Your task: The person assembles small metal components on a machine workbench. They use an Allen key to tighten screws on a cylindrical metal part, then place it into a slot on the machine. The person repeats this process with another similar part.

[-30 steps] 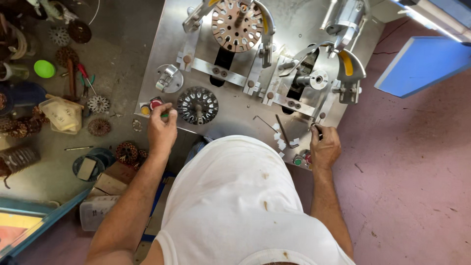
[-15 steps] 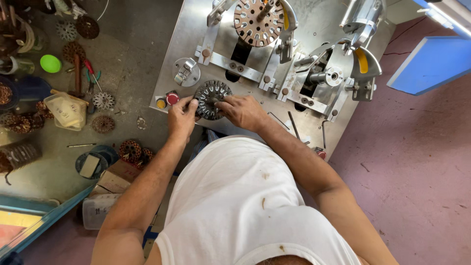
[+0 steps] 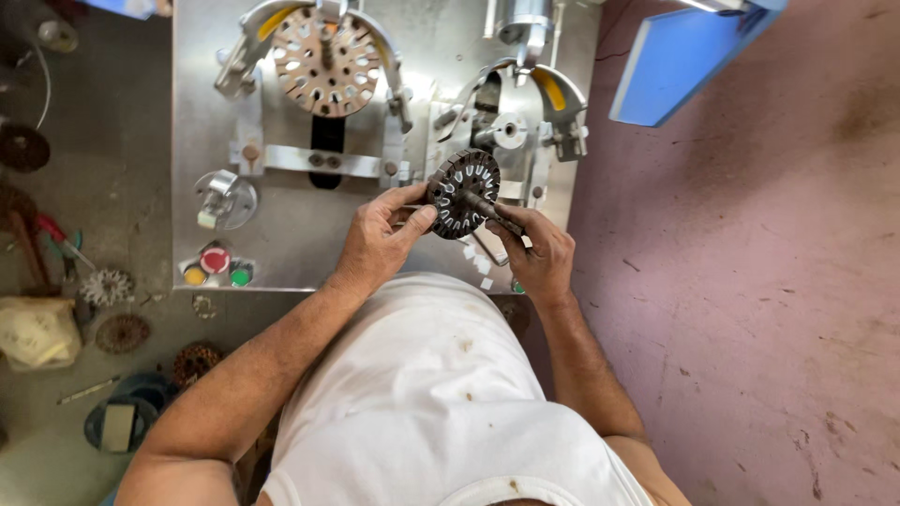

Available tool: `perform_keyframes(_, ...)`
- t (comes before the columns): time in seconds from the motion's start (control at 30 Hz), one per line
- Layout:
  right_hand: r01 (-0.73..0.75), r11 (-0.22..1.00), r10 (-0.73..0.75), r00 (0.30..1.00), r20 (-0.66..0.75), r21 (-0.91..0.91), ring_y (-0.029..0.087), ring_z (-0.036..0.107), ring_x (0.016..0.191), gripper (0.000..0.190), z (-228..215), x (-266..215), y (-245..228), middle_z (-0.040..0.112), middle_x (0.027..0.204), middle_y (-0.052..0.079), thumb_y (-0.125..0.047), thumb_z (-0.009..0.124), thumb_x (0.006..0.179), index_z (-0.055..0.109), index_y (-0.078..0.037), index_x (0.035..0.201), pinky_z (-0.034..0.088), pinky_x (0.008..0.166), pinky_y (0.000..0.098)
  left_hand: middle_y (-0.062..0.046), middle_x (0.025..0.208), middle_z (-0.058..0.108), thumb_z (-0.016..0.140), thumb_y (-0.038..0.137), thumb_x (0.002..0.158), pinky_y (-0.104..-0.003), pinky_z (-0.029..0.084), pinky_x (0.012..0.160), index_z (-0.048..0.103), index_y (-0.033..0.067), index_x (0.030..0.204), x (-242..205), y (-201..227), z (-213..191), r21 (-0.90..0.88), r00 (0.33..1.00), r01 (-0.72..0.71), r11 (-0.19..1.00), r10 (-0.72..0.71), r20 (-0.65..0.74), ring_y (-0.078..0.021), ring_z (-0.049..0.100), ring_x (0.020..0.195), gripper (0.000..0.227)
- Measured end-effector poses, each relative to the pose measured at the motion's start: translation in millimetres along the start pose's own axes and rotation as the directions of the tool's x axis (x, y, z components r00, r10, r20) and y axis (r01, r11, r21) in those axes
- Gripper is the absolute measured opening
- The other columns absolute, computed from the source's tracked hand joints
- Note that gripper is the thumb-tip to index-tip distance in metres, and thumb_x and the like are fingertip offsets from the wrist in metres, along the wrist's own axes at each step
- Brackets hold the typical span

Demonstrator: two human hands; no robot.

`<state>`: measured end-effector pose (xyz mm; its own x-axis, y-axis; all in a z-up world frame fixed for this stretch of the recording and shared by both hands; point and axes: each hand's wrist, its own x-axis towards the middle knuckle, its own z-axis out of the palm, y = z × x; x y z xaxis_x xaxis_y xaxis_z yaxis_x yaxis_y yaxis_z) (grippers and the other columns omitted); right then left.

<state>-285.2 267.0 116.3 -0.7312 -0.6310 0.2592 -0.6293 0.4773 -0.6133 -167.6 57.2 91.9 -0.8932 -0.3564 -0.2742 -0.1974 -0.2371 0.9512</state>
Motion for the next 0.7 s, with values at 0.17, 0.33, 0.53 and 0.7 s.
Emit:
perform_keyframes(0.17, 0.076, 0.991, -0.085, 0.993, -0.085, -0.106, 0.02, 0.077, 0.094, 0.026, -20, 16, 37, 0.077, 0.107, 0.007, -0.013, 0.08, 0.093, 0.069, -0.009, 0.116, 0.063, 0.079, 0.0317, -0.009, 0.116, 0.074, 0.067, 0.019, 0.097, -0.027, 0.061, 0.089, 0.063, 0.0003, 0.135, 43, 4, 47, -0.096, 0.991, 0.131, 0.987, -0.129, 0.032, -0.0128, 0.071, 0.102, 0.042)
perform_keyframes(0.33, 0.059, 0.991, -0.065, 0.997, -0.041, -0.116, 0.02, 0.076, 0.095, 0.026, -26, 44, 64, 0.077, 0.107, 0.007, -0.011, 0.08, 0.093, 0.069, -0.008, 0.117, 0.063, 0.079, 0.0329, -0.011, 0.121, 0.071, 0.065, 0.018, 0.099, -0.027, 0.06, 0.089, 0.057, -0.0009, 0.14, 79, 0, 69, -0.07, 0.993, 0.119, 0.99, -0.118, 0.017, -0.0126, 0.071, 0.102, 0.046)
perform_keyframes(0.53, 0.12, 0.99, -0.116, 0.991, 0.06, -0.069, 0.023, 0.076, 0.101, 0.028, -31, 81, 79, 0.076, 0.109, 0.009, -0.006, 0.079, 0.09, 0.069, -0.006, 0.117, 0.065, 0.085, 0.0335, -0.012, 0.12, 0.071, 0.06, 0.02, 0.101, -0.027, 0.063, 0.085, 0.056, -0.001, 0.14, 106, -12, 78, -0.064, 0.98, 0.196, 0.978, -0.198, -0.02, -0.0131, 0.072, 0.102, 0.044)
perform_keyframes(0.7, 0.091, 0.992, -0.076, 0.985, 0.158, -0.085, 0.023, 0.076, 0.099, 0.026, -37, 99, 77, 0.076, 0.108, 0.009, -0.006, 0.079, 0.09, 0.071, -0.006, 0.114, 0.064, 0.084, 0.0336, -0.012, 0.12, 0.071, 0.057, 0.021, 0.102, -0.029, 0.064, 0.086, 0.056, -0.0021, 0.139, 113, -25, 83, -0.11, 0.974, 0.221, 0.969, -0.224, -0.02, -0.0144, 0.072, 0.104, 0.043)
